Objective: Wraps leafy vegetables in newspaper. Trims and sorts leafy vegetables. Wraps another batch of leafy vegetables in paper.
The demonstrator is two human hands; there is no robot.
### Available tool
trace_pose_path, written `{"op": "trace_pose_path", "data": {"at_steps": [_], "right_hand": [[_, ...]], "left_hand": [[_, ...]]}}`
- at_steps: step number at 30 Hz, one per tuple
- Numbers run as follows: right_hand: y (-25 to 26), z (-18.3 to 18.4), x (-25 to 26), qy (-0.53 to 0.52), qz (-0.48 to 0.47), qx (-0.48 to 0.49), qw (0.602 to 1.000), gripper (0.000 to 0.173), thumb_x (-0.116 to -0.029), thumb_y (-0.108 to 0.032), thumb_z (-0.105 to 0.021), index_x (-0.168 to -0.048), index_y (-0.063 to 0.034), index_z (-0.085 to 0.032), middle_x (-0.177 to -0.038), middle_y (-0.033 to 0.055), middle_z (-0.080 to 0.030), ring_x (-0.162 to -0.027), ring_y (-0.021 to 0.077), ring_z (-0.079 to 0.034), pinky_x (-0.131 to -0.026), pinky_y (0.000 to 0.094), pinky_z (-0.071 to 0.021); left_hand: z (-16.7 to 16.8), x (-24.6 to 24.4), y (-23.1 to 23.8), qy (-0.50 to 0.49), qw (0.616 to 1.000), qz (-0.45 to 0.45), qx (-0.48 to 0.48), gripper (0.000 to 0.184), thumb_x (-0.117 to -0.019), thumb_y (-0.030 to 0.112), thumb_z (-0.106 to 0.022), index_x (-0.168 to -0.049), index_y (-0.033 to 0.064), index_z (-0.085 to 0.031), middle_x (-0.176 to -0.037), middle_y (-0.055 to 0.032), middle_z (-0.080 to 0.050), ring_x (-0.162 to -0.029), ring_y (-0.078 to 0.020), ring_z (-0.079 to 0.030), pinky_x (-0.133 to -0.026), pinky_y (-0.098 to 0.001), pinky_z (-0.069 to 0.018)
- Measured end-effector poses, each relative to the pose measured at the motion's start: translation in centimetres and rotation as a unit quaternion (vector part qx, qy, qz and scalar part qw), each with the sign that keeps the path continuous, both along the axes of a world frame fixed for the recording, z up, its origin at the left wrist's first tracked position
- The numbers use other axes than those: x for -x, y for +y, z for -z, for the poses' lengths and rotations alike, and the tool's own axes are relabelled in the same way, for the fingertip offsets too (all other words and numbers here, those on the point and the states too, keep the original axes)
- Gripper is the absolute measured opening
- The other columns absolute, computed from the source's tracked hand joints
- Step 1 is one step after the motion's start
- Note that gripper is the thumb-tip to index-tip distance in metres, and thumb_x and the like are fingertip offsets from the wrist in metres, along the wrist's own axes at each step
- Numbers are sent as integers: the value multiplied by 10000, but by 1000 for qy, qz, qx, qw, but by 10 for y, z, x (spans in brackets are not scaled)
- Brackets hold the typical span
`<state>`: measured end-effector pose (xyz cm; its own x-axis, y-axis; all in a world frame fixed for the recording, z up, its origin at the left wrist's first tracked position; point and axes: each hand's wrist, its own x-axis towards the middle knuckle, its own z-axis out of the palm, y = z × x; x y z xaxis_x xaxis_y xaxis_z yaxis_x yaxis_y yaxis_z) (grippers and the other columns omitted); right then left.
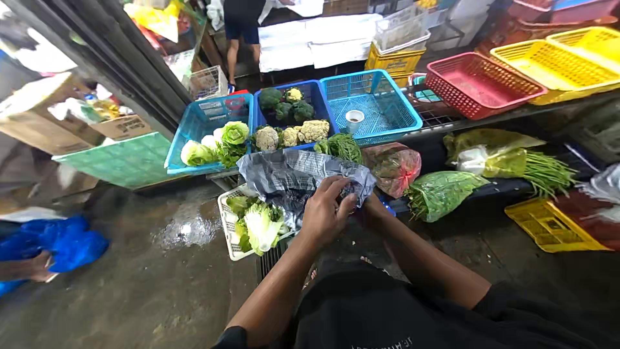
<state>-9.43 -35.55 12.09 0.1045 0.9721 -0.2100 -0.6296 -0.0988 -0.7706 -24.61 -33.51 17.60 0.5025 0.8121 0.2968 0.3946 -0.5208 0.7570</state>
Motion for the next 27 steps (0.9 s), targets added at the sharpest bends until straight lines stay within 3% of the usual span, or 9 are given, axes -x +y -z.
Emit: {"op": "trace_pose_path", "data": {"at_steps": [4, 10, 13, 15, 16, 18, 21, 24, 27], "right_hand": [[-5, -8, 6, -31, -7, -16, 999, 296, -1054, -91, -429, -1338, -25, -478, -1079, 125, -695, -968, 208, -704, -853, 413, -611], [-21, -22, 4, -44, 13, 1, 999, 293, -1094, -121, -321, -1318, -42, -492, -1037, 75, -700, -955, 144, -700, -865, 350, -604], [-23, -21, -12, -42, -3, 20, 999, 588, -1116, -433, -119, -1357, -62, -507, -1127, 100, -692, -1033, 186, -683, -883, 398, -591], [-24, -11, -27, -49, -38, -23, 998, 840, -1003, -729, -266, -1507, -72, -407, -1310, 125, -647, -1171, 220, -646, -955, 434, -568], [-25, -7, -34, -52, -47, -31, 997, 970, -900, -802, -475, -1540, -85, -346, -1330, 118, -636, -1171, 216, -651, -953, 425, -574], [-24, -6, -45, -65, -40, -20, 997, 1007, -834, -639, -742, -1539, -85, -286, -1245, 117, -651, -1059, 203, -689, -893, 394, -604], [-16, -6, -60, -76, -6, -8, 997, 632, -940, -333, -736, -1391, -3, -441, -1034, 140, -704, -882, 206, -719, -804, 389, -622], [-11, -11, -85, -67, -19, -21, 997, 501, -973, -270, -684, -1345, -3, -482, -1031, 138, -713, -912, 217, -725, -843, 406, -624], [-8, -14, -104, -99, -20, -26, 995, 557, -949, -262, -725, -1390, -30, -478, -1107, 136, -704, -980, 219, -719, -886, 412, -621]], "left_hand": [[8, 6, 12, -43, 998, -51, -6, 272, -1015, 145, -570, -1239, 108, -721, -1069, -44, -705, -793, -94, -646, -718, -292, -568], [22, -2, 14, -36, 999, -23, -30, 365, -889, 267, -752, -1227, 131, -737, -1060, -44, -684, -883, -102, -665, -765, -308, -591], [18, -13, 7, 25, 998, -56, -35, 580, -821, 476, -812, -1269, 126, -703, -1126, -83, -680, -916, -176, -679, -787, -402, -594], [18, -24, 3, 75, 993, -80, -50, 654, -807, 504, -818, -1323, 131, -672, -1178, -126, -670, -947, -245, -699, -786, -467, -603], [17, -31, 1, 96, 990, -87, -59, 679, -813, 500, -818, -1354, 125, -652, -1192, -146, -663, -961, -272, -699, -791, -483, -602], [18, -48, -6, 120, 985, -93, -86, 674, -815, 425, -830, -1380, 113, -633, -1183, -172, -653, -980, -308, -690, -801, -489, -597], [23, -72, -20, 84, 987, -72, -114, 715, -744, 273, -850, -1392, 70, -624, -1191, -181, -656, -983, -295, -690, -805, -452, -604], [13, -73, -17, -68, 994, -71, -43, 488, -880, 239, -742, -1311, 28, -646, -1157, -132, -676, -837, -164, -659, -709, -339, -582], [10, -76, -4, -141, 975, -171, 32, 630, -925, 402, -678, -1450, 88, -525, -1408, -135, -561, -1162, -226, -610, -890, -410, -562]]}}
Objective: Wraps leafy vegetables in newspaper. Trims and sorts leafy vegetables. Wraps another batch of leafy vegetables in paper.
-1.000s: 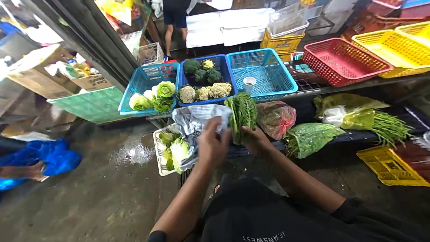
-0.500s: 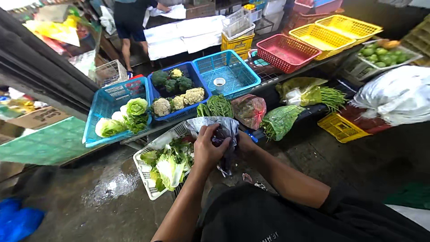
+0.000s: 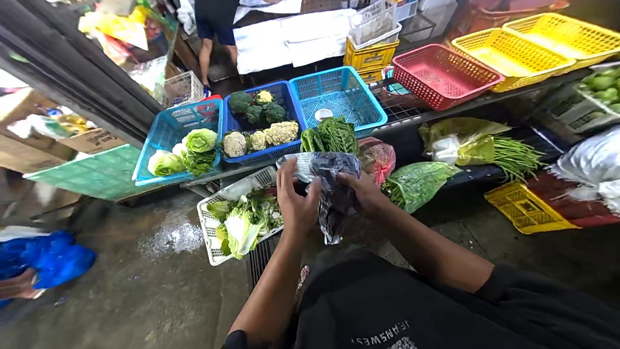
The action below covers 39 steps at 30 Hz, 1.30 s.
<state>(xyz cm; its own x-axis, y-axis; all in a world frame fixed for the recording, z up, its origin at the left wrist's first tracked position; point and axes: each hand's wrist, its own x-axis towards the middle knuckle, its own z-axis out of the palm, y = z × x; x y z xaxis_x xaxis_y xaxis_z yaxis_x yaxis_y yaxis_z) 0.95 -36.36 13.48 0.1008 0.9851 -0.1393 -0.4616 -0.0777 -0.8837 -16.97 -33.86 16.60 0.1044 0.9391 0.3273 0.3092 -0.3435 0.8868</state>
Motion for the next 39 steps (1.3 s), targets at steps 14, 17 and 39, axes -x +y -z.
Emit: {"op": "trace_pose_path", "data": {"at_steps": [14, 17, 39], "right_hand": [[13, -22, -4, 22, -250, -31, 968, 572, -843, -374, -778, -1263, -63, -545, -1026, 2, -739, -954, 90, -717, -897, 303, -608], [23, -15, -2, 64, -358, -18, 931, 459, -871, -481, -732, -1153, -135, -625, -991, -24, -757, -935, 77, -724, -870, 295, -609], [56, -29, 122, -138, 23, -99, 985, 128, -1010, -58, -582, -1080, -11, -677, -963, 56, -699, -882, 110, -671, -832, 301, -584]], "left_hand": [[21, -10, -17, -390, 896, -1, 214, 868, -875, 700, -631, -1449, 79, -436, -1188, -83, -685, -1084, -167, -678, -951, -398, -581], [23, 5, -22, -410, 892, 17, 191, 941, -674, 776, -779, -1238, 63, -536, -1001, -32, -737, -948, -125, -724, -871, -354, -615], [-27, 88, 56, -277, 961, 12, 16, 962, -690, 63, -907, -1476, 23, -353, -1272, -133, -637, -1134, -209, -674, -981, -390, -600]]}}
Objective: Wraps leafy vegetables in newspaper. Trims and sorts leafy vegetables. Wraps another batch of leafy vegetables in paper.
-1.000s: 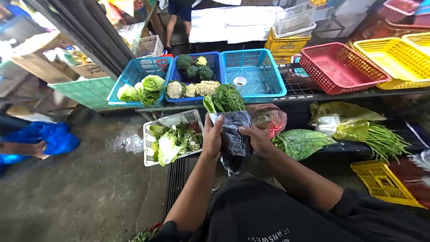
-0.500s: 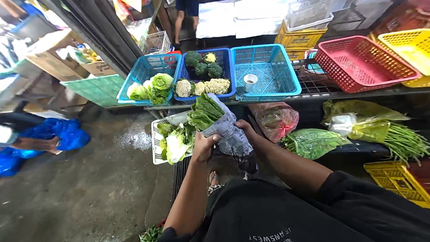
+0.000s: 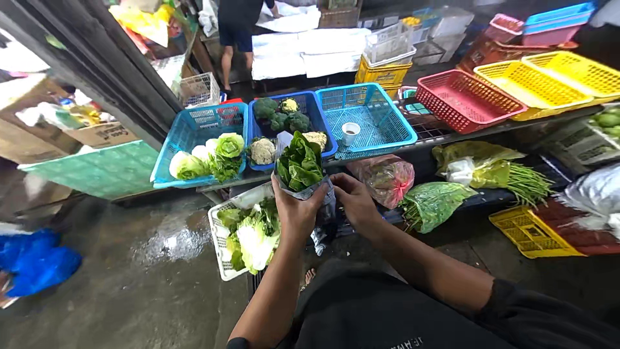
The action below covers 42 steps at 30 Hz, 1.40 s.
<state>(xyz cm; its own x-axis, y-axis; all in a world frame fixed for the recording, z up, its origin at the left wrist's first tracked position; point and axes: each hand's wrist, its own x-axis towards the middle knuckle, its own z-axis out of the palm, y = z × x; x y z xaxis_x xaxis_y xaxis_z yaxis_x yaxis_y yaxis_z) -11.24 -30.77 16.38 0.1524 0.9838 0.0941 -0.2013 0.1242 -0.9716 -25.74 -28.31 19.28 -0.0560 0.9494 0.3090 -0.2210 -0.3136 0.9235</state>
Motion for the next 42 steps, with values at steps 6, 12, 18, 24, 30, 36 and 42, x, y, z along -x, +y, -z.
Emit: {"op": "trace_pose_path", "data": {"at_steps": [6, 12, 18, 24, 30, 36, 42], "right_hand": [[-12, 2, 2, -83, -72, -74, 991, 971, -785, -439, -870, -1490, -10, -359, -1333, 109, -607, -1200, 147, -626, -1039, 347, -553], [-10, 4, 4, 36, 20, 3, 999, 552, -800, -94, -817, -1265, 3, -535, -1078, 85, -715, -995, 151, -713, -907, 343, -614], [-10, 13, -10, 87, -4, 12, 996, 582, -839, -205, -787, -1313, -7, -513, -1123, 84, -709, -1039, 152, -701, -947, 357, -597], [-10, 10, -13, 121, -44, 31, 991, 570, -799, -309, -810, -1251, -74, -554, -1033, 12, -733, -952, 100, -714, -880, 316, -610], [-4, 8, -5, 202, -172, 5, 964, 249, -821, -400, -794, -1006, -243, -738, -940, -95, -762, -887, -11, -708, -838, 215, -596], [-3, 6, -10, 233, -26, 35, 971, 161, -858, -205, -610, -720, -230, -690, -716, -75, -718, -682, -20, -674, -671, 183, -580], [-2, 15, -31, 245, 49, -1, 968, 172, -863, -209, -566, -734, -219, -679, -703, -56, -716, -665, -10, -676, -630, 192, -579]], "left_hand": [[-13, 1, 4, 106, 989, 105, 16, 1049, -864, 629, -711, -1628, 127, -196, -1604, -125, -359, -1385, -185, -483, -1106, -390, -489], [-18, 15, 9, 245, 958, 145, -38, 768, -939, 540, -651, -1549, 122, -443, -1560, -94, -465, -1392, -209, -492, -1117, -454, -473], [19, 40, 54, 140, 987, 51, 54, 680, -960, 347, -684, -1516, 70, -407, -1452, -115, -532, -1272, -197, -562, -1024, -402, -519], [9, 37, 47, -51, 971, 109, 206, 277, -1103, 200, -462, -1039, 21, -663, -813, -74, -714, -741, -140, -713, -701, -329, -624], [33, 9, 48, -4, 976, 110, 188, 292, -1101, 158, -431, -968, 44, -665, -748, -9, -677, -692, -74, -667, -674, -280, -590], [47, 4, 45, -45, 952, 171, 250, 400, -1122, 324, -391, -1144, 21, -651, -877, -95, -711, -801, -170, -709, -733, -371, -614], [63, 22, 31, -208, 878, 300, 309, 200, -1062, 115, -452, -1123, -4, -601, -1076, -175, -708, -995, -275, -711, -896, -479, -593]]}}
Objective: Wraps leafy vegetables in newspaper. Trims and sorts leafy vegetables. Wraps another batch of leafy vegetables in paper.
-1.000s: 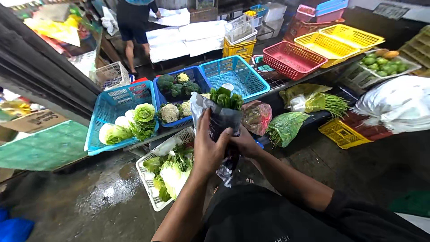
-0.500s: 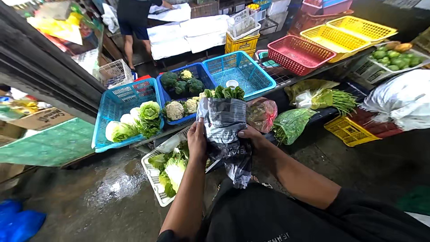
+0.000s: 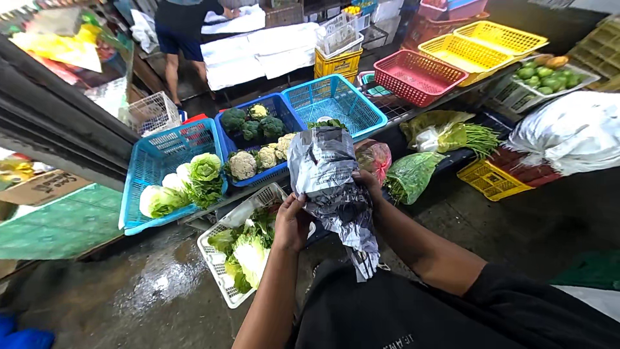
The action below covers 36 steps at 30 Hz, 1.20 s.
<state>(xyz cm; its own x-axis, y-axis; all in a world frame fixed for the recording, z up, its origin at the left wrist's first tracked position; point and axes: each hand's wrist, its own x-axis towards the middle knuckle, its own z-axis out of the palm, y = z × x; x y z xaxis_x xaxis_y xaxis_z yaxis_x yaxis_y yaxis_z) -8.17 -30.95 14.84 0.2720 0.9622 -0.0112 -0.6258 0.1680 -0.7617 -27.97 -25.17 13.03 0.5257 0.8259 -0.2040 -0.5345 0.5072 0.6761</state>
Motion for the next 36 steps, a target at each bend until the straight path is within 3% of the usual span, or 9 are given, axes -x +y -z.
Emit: {"op": "trace_pose_path", "data": {"at_steps": [6, 10, 15, 19, 24, 28, 30, 32, 36], "right_hand": [[-10, -8, 2, 8, -41, 47, 998, 96, -842, -234, -630, -845, -164, -696, -770, -8, -731, -728, 58, -702, -704, 270, -607], [-9, -13, -7, 22, -10, 81, 996, 153, -901, -136, -505, -831, -157, -641, -725, -8, -705, -682, 58, -686, -652, 261, -594], [-10, -4, -37, 11, -55, 15, 998, 52, -832, -217, -633, -852, -190, -673, -758, -41, -726, -714, 22, -694, -692, 235, -597], [-10, -2, -71, -147, -74, 7, 986, 502, -931, -345, -670, -1355, -107, -547, -1075, 16, -717, -946, 78, -698, -867, 285, -598], [-19, -12, -105, -237, -22, -45, 970, 357, -1000, -104, -601, -1350, -34, -603, -1226, 121, -680, -1098, 197, -668, -977, 397, -568], [-33, -25, -110, -263, -91, -95, 956, 944, -781, -415, -877, -1493, -41, -382, -1329, 84, -626, -1220, 164, -626, -1056, 369, -541], [-31, -28, -104, -252, -25, -63, 965, 917, -700, -243, -938, -1424, -10, -427, -1231, 82, -665, -1141, 150, -667, -1009, 340, -575], [-26, -25, -105, -212, 14, -42, 976, 713, -772, -149, -882, -1357, 9, -505, -1181, 96, -690, -1109, 159, -681, -992, 349, -586], [-17, -18, -111, -113, -34, 29, 993, 599, -845, -224, -808, -1329, -10, -527, -1136, 120, -702, -1051, 193, -699, -947, 388, -599]], "left_hand": [[-10, -42, -5, 62, 992, -34, 107, 238, -1097, 222, -434, -1093, 42, -589, -928, -141, -699, -860, -244, -707, -775, -435, -600], [-5, -72, -10, 137, 987, -78, 14, 234, -1106, 189, -418, -1118, 30, -589, -883, -89, -686, -812, -174, -696, -739, -362, -603], [-7, -108, -22, 139, 983, -101, -71, 231, -1092, 105, -411, -1194, -6, -586, -970, -81, -702, -885, -136, -699, -816, -333, -604], [-9, -129, -24, 122, 972, -165, -118, 203, -1066, 54, -446, -1103, -31, -626, -900, -100, -712, -831, -156, -707, -778, -348, -614], [-15, -146, -17, 286, 843, -293, -348, 183, -1016, 42, -517, -1139, -20, -639, -837, -26, -715, -734, -50, -681, -705, -244, -591], [-26, -164, -28, 404, 757, -308, -411, 204, -1014, 101, -572, -1166, 10, -671, -844, -28, -700, -703, -26, -641, -669, -220, -556], [-26, -172, -34, 383, 762, -298, -429, 211, -998, 105, -608, -1166, -8, -671, -898, -53, -708, -703, -45, -645, -654, -219, -564], [-26, -173, -38, 345, 795, -279, -413, 233, -987, 143, -655, -1159, -13, -655, -936, -57, -726, -738, -66, -690, -671, -239, -606], [-35, -149, -42, 363, 850, -177, -337, 502, -839, 336, -822, -1189, 23, -644, -999, -50, -738, -876, -107, -724, -789, -301, -630]]}}
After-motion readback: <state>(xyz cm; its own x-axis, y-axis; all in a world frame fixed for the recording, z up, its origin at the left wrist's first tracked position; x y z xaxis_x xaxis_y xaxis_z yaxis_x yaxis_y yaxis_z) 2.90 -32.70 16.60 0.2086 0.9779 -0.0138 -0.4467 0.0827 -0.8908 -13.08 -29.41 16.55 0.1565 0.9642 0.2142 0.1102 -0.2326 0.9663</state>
